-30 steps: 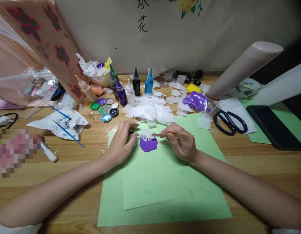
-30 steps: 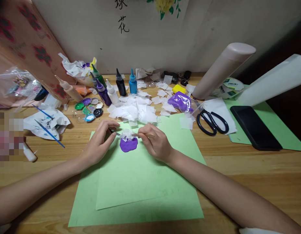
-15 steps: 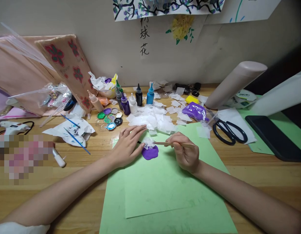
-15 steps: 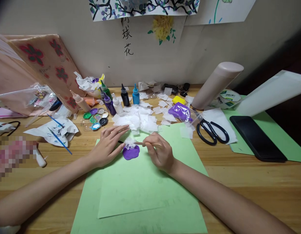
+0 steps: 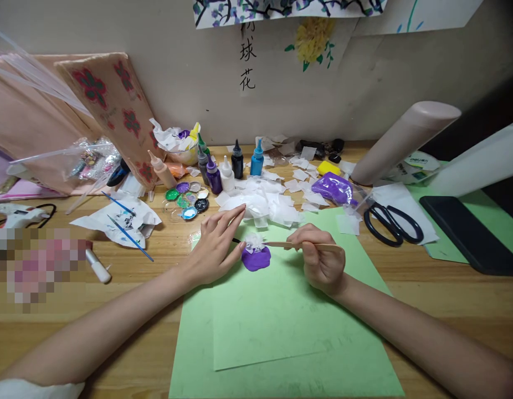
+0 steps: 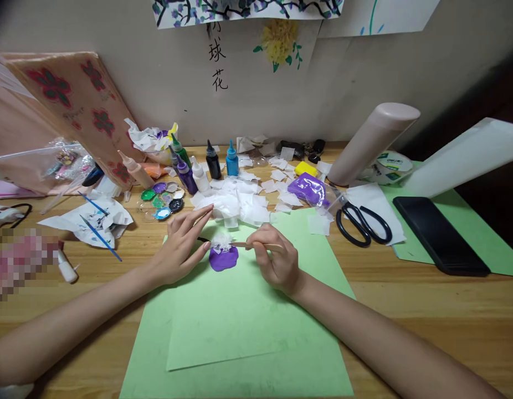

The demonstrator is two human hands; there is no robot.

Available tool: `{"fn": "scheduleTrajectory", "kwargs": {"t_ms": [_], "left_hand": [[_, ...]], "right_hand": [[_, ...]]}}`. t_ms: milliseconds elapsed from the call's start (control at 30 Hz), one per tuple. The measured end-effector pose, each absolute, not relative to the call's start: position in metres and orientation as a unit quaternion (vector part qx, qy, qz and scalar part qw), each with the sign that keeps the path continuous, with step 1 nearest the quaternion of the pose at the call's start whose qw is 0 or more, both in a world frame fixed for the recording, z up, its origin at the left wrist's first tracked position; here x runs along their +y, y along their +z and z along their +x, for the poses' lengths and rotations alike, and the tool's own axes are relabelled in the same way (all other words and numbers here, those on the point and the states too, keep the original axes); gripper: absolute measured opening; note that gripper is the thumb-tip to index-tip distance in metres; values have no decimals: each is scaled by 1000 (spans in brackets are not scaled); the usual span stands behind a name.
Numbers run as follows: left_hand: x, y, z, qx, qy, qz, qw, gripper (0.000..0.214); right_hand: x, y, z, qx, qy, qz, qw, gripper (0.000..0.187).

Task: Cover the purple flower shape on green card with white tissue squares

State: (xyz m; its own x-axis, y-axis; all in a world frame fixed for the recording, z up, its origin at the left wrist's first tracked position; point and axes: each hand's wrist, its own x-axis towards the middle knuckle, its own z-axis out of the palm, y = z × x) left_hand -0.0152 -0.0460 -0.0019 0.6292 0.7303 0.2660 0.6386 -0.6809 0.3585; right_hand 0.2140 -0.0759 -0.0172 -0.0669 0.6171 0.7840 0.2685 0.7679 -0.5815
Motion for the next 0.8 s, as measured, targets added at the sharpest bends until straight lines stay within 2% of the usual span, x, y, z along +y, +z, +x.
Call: {"fn": "scheduleTrajectory", "kwargs": {"t_ms": [233,400,633,800], "left_hand": [[-48,2,-20,342,301,881,124,61],[-52,3,-21,342,357,866,78,69],[-55,1,-23,330,350,874,66,77],[-61,3,-24,261,355,894,82,80]], "right_hand": [[-75,-17,215,-713,157,-306,611,13],[-77,-17,215,-743,169,-286,581,14],[-76,-16,214,-787,169,-274,526,13],[-76,-16,214,-771,160,-293,543,14]]}}
